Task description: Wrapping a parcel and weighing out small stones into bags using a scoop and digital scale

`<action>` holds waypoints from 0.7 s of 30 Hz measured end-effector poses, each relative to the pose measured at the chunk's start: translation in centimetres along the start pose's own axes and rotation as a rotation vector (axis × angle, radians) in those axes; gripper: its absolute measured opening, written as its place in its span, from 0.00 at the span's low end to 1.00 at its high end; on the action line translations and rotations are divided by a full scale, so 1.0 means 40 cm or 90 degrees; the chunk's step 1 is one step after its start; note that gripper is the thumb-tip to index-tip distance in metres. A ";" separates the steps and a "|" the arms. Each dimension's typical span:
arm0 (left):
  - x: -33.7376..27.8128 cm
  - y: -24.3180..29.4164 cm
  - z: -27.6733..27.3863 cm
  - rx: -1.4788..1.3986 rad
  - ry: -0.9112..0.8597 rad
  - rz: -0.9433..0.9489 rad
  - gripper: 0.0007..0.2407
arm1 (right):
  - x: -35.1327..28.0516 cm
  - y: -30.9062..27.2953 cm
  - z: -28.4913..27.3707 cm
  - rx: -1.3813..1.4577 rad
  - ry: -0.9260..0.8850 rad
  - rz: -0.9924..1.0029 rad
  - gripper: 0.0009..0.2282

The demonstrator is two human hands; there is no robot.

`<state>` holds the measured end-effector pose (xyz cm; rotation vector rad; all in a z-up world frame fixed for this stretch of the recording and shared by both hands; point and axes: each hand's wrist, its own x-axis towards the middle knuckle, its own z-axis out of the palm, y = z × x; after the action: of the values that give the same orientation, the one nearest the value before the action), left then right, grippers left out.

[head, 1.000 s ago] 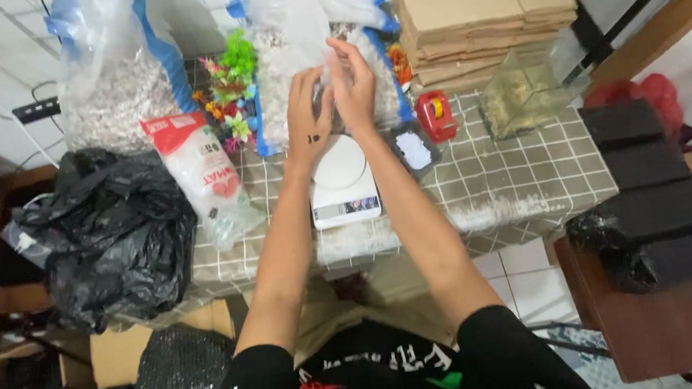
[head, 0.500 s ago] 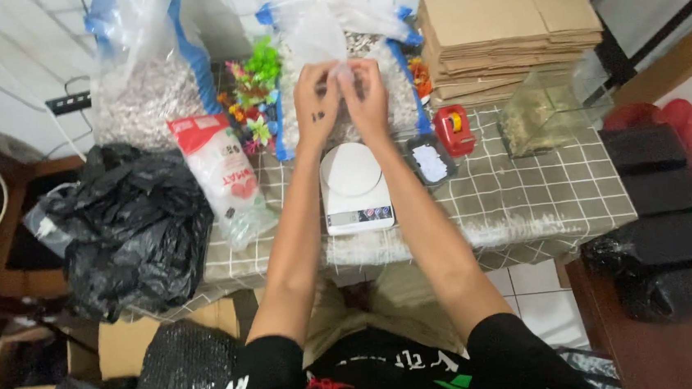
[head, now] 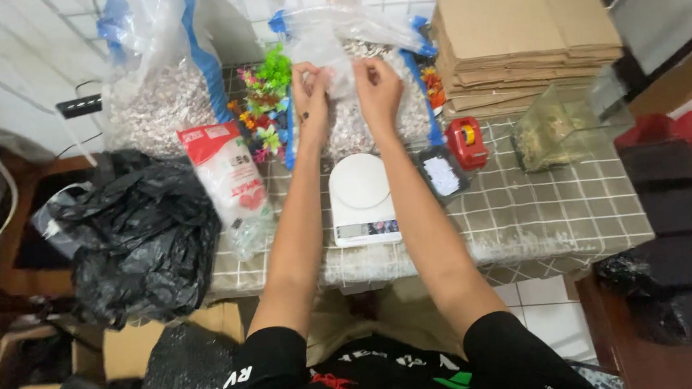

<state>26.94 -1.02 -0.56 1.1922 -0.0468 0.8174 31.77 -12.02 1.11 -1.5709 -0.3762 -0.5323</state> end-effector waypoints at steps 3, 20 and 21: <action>0.001 -0.022 -0.008 0.006 -0.021 0.049 0.03 | -0.037 -0.055 -0.012 0.075 -0.045 0.045 0.05; -0.001 -0.042 -0.020 -0.227 0.062 -0.099 0.23 | -0.018 -0.004 -0.032 0.301 -0.210 0.148 0.04; 0.011 -0.069 -0.037 -0.336 0.088 -0.131 0.26 | -0.022 0.004 -0.020 0.206 -0.234 0.075 0.08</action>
<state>28.32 0.12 -3.17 0.6298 -0.0233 0.6500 31.06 -12.75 0.51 -1.3608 -0.6119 -0.0813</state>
